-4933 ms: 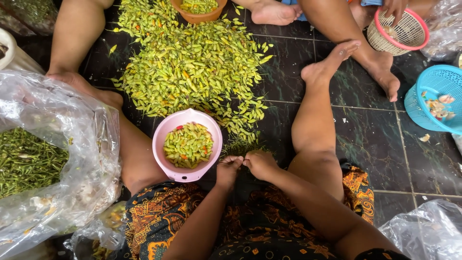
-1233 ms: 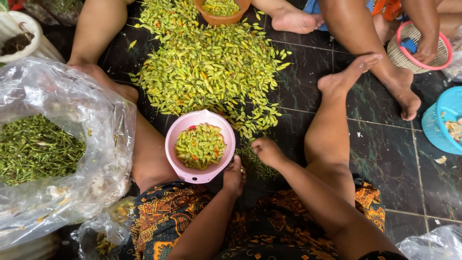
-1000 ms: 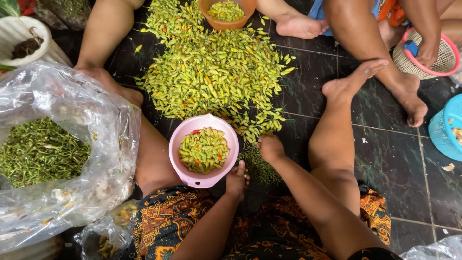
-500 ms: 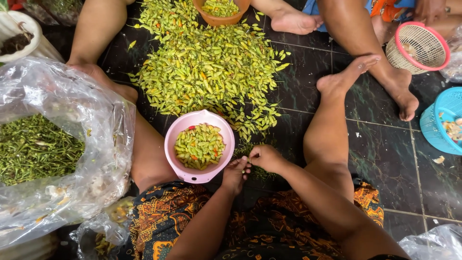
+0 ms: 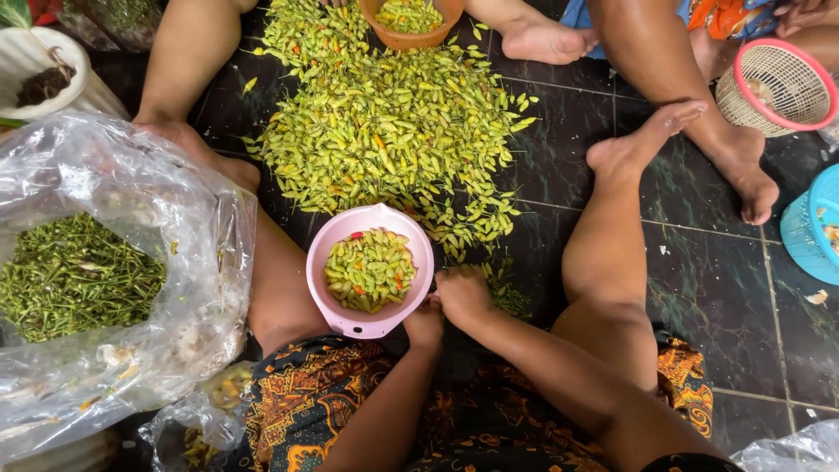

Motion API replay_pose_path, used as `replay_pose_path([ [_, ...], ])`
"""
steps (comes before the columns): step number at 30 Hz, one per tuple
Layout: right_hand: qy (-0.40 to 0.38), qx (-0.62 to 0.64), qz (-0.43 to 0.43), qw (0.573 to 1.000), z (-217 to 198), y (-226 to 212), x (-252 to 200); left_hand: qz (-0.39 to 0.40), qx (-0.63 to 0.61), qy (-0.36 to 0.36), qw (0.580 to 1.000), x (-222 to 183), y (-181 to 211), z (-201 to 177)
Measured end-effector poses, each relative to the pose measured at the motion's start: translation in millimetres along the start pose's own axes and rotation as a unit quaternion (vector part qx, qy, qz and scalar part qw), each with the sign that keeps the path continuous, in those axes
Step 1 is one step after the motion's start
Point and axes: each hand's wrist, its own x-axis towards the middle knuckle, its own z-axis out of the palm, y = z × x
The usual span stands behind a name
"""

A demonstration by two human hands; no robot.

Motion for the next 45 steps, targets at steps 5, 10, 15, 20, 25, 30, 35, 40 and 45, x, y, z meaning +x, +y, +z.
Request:
replay_pose_path([
  [5,-0.047,0.048,0.036,0.997,-30,46,28,-0.083,-0.091,-0.021,0.992,-24,24,2],
  [10,-0.124,0.45,0.152,0.871,-104,45,51,-0.177,-0.147,-0.121,0.966,-23,31,-5],
  [15,-0.158,0.125,-0.038,0.979,-37,73,32,-0.153,-0.093,-0.125,0.976,-10,17,-8],
  [20,-0.171,0.329,0.184,0.91,-69,58,14,-0.151,-0.113,-0.126,0.974,-15,34,-7],
  [25,-0.201,0.39,0.263,0.859,-78,36,-20,-0.181,-0.134,-0.138,0.965,-17,30,-3],
  [30,-0.237,0.543,0.325,0.737,-33,43,-34,-0.129,-0.183,-0.134,0.965,-23,32,-2],
  [35,-0.313,0.669,0.399,0.544,-38,68,-2,-0.161,-0.235,-0.216,0.934,-31,58,-13],
  [40,-0.248,0.449,0.209,0.833,-6,81,37,-0.177,-0.262,-0.221,0.923,-16,36,-14],
  [45,-0.264,0.225,0.128,0.929,-24,70,57,-0.18,-0.226,-0.171,0.942,-6,30,-14],
])
